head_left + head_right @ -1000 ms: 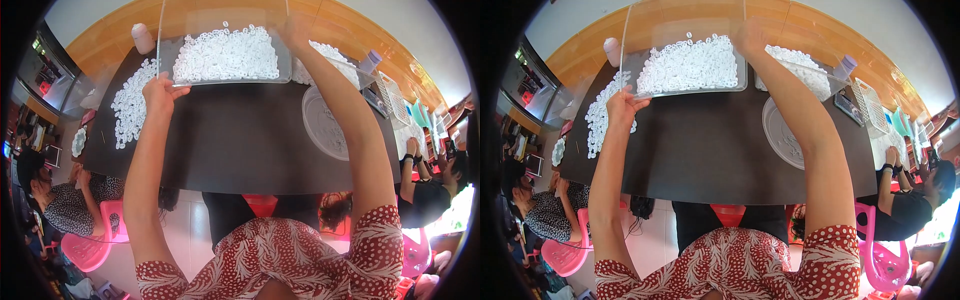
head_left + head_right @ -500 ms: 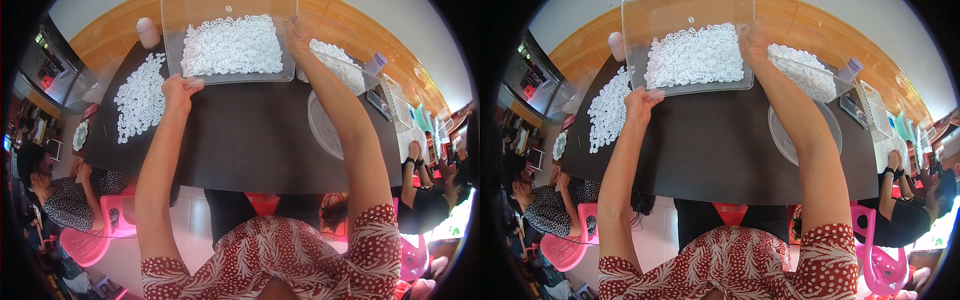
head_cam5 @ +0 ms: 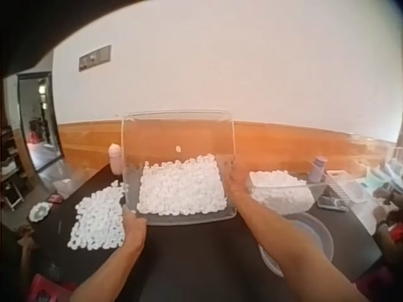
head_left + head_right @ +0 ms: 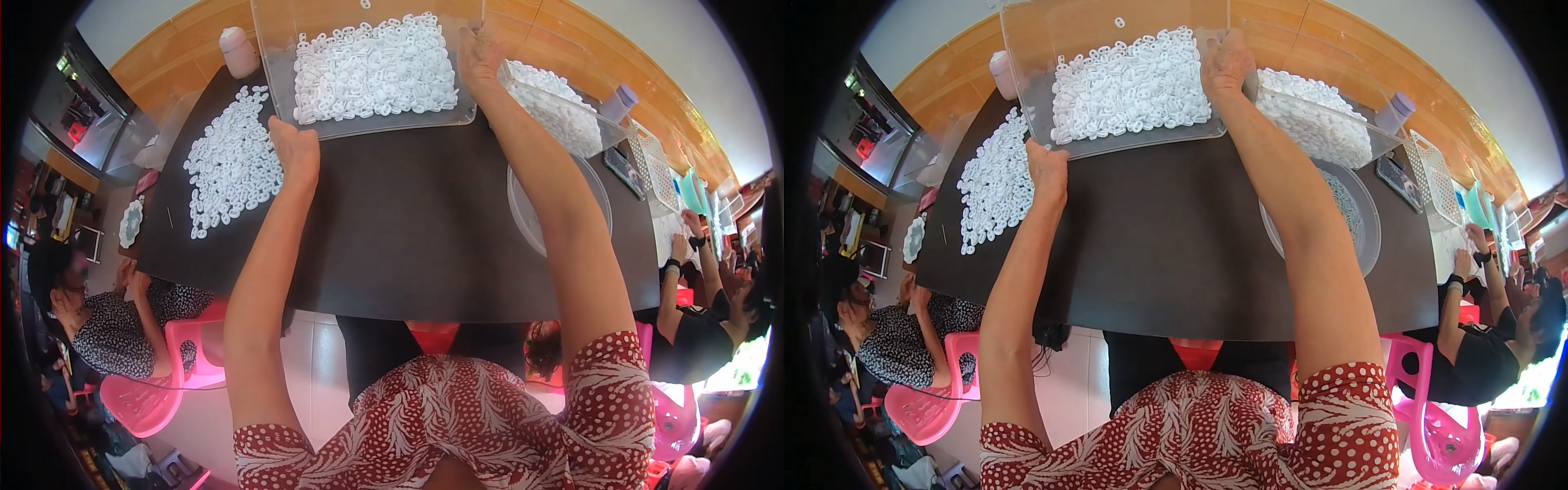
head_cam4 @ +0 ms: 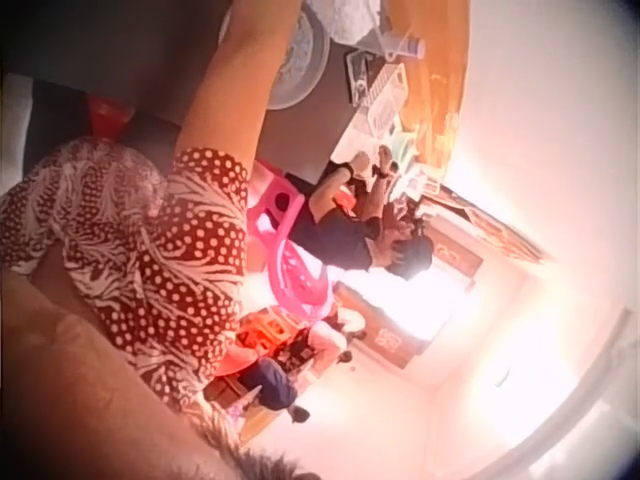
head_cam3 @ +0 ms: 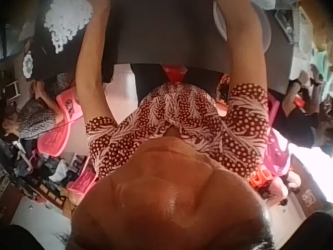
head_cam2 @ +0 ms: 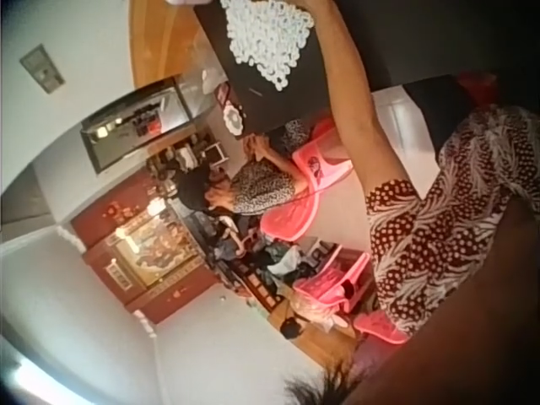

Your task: Manually assemble small white plastic components by inserting grey plastic pins into them.

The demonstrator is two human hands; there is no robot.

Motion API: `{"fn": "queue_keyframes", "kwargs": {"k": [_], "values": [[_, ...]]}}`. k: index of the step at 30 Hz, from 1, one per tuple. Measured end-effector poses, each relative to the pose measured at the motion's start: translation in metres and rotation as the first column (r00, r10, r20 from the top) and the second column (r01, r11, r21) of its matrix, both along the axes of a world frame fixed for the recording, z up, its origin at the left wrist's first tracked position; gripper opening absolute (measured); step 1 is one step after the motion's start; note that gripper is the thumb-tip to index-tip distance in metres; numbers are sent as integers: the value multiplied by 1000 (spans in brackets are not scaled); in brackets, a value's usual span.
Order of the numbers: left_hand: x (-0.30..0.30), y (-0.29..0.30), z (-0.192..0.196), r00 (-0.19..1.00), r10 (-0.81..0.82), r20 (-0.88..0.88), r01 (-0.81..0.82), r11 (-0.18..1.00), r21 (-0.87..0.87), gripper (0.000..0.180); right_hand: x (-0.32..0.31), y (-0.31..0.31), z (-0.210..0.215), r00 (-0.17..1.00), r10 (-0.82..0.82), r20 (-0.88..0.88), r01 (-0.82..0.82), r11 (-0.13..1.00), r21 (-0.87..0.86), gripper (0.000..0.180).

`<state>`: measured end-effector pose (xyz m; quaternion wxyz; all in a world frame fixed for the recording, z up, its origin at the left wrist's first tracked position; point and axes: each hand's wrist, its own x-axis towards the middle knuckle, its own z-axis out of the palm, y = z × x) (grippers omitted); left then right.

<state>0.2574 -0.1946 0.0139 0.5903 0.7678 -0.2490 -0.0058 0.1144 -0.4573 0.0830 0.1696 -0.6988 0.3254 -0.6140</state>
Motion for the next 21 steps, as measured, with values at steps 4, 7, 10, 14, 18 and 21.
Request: {"fn": "queue_keyframes", "kwargs": {"k": [4,7,10,14,18,21], "values": [[5,-6,7,999,21,-45,-19,999,39,52,3,0,0,997,-45,-55,46,998,32,23],[9,-16,10,998,56,-14,-54,991,119,42,8,-11,-2,998,-1,59,-1,1000,30,24],[9,-18,10,996,89,23,-91,978,189,38,10,-9,-5,997,-14,82,11,999,36,22],[13,-21,3,992,123,0,-118,958,261,39,9,0,-10,996,-82,38,83,996,-28,20],[14,-24,4,992,110,-69,-87,958,274,39,5,2,-9,995,-19,99,14,999,46,19],[19,-23,1,989,113,-91,-86,960,266,39,5,8,-5,997,-31,73,25,996,85,17]]}}
